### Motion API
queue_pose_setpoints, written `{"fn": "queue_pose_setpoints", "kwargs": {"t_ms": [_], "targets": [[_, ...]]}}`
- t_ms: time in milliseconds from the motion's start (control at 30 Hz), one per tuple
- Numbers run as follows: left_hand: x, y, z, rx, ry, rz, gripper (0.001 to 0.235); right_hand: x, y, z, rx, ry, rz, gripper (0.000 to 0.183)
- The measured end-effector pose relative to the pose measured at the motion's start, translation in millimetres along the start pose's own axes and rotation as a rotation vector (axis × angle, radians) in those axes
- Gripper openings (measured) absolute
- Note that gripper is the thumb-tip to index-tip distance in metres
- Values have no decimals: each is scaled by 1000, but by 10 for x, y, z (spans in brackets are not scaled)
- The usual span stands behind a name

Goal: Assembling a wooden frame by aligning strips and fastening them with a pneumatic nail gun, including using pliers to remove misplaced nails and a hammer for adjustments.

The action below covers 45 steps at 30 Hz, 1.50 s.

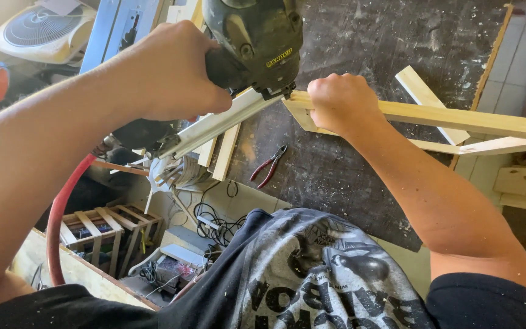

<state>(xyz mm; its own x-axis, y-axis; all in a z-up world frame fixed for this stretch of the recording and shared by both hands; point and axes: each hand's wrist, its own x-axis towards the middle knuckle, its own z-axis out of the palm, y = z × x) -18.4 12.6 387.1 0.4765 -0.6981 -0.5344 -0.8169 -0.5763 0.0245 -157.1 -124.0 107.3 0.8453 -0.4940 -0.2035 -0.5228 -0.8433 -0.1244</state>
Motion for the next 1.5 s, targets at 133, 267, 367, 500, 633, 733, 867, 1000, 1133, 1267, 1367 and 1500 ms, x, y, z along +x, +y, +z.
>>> {"fn": "queue_pose_setpoints", "kwargs": {"t_ms": [133, 267, 367, 500, 633, 733, 867, 1000, 1133, 1267, 1367, 1500], "targets": [[2, 70, -38, -3, -2, -11, 17, -15, 33, 62, -39, 115, -73, 35], [101, 105, -37, 85, -27, -6, 19, -56, 21, 13, -15, 95, -72, 31], [137, 137, -60, 158, -27, -16, 24, -12, 39, 32, -16, 99, -70, 31], [135, 171, -97, 183, -22, -28, 25, 3, 43, -4, -15, 60, -52, 34], [69, 102, -60, 150, -9, -6, 24, -54, 3, -48, 8, 48, -38, 15], [-16, 122, -128, 211, 44, 51, 34, -77, -18, -94, 9, 29, -31, 19], [-87, 226, -176, 206, 39, 82, 25, -68, -84, -206, -6, -83, -1, 13], [-63, 320, -151, 194, -11, 81, 21, -92, -160, -328, 111, -214, 173, 27], [0, 350, -122, 237, -23, 60, 20, -103, -120, -232, 62, -149, 75, 13], [15, 385, -133, 217, -28, 7, 22, -88, -77, -103, 43, -40, 18, 5], [75, 367, -117, 223, -32, 12, 26, -63, -53, -33, 14, 10, -6, 14], [95, 379, -102, 262, -32, 45, 23, -54, -42, -30, 10, 29, -11, 9]]}}
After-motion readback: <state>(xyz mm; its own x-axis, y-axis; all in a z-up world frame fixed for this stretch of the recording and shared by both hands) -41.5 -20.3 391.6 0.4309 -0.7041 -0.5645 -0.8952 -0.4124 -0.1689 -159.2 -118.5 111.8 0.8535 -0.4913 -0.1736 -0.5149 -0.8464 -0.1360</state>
